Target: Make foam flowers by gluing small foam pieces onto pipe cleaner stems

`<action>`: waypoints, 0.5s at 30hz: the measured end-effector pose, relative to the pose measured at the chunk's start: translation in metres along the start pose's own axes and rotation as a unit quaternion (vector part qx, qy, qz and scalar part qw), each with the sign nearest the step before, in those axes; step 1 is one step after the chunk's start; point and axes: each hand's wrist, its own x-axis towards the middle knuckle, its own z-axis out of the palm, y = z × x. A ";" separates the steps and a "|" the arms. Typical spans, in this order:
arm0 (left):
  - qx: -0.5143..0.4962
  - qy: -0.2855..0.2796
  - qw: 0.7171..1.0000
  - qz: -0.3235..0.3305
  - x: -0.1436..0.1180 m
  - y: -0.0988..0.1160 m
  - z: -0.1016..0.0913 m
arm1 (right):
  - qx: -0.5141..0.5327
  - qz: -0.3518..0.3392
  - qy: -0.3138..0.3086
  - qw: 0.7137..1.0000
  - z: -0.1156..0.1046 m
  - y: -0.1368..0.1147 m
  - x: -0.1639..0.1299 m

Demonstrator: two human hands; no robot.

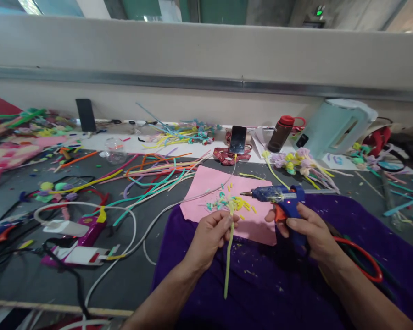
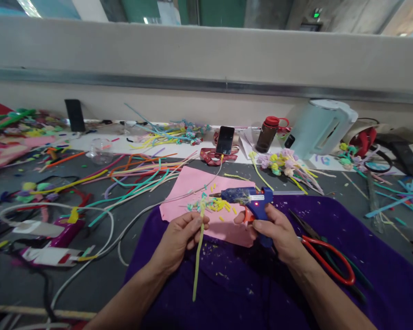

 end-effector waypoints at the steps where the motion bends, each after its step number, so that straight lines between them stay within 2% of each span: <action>1: 0.015 0.007 1.000 0.008 0.000 0.000 0.000 | -0.016 -0.009 -0.003 1.000 0.000 0.000 -0.002; 7: 0.041 0.021 0.999 0.009 0.001 0.001 0.000 | -0.169 -0.049 0.034 0.984 -0.004 0.011 -0.009; 10: 0.034 0.014 0.999 0.004 0.001 0.000 0.000 | -0.207 -0.054 0.015 0.977 -0.004 0.017 -0.012; 15: 0.012 -0.009 1.000 -0.007 0.001 0.000 -0.001 | -0.237 -0.054 0.039 0.969 -0.004 0.020 -0.013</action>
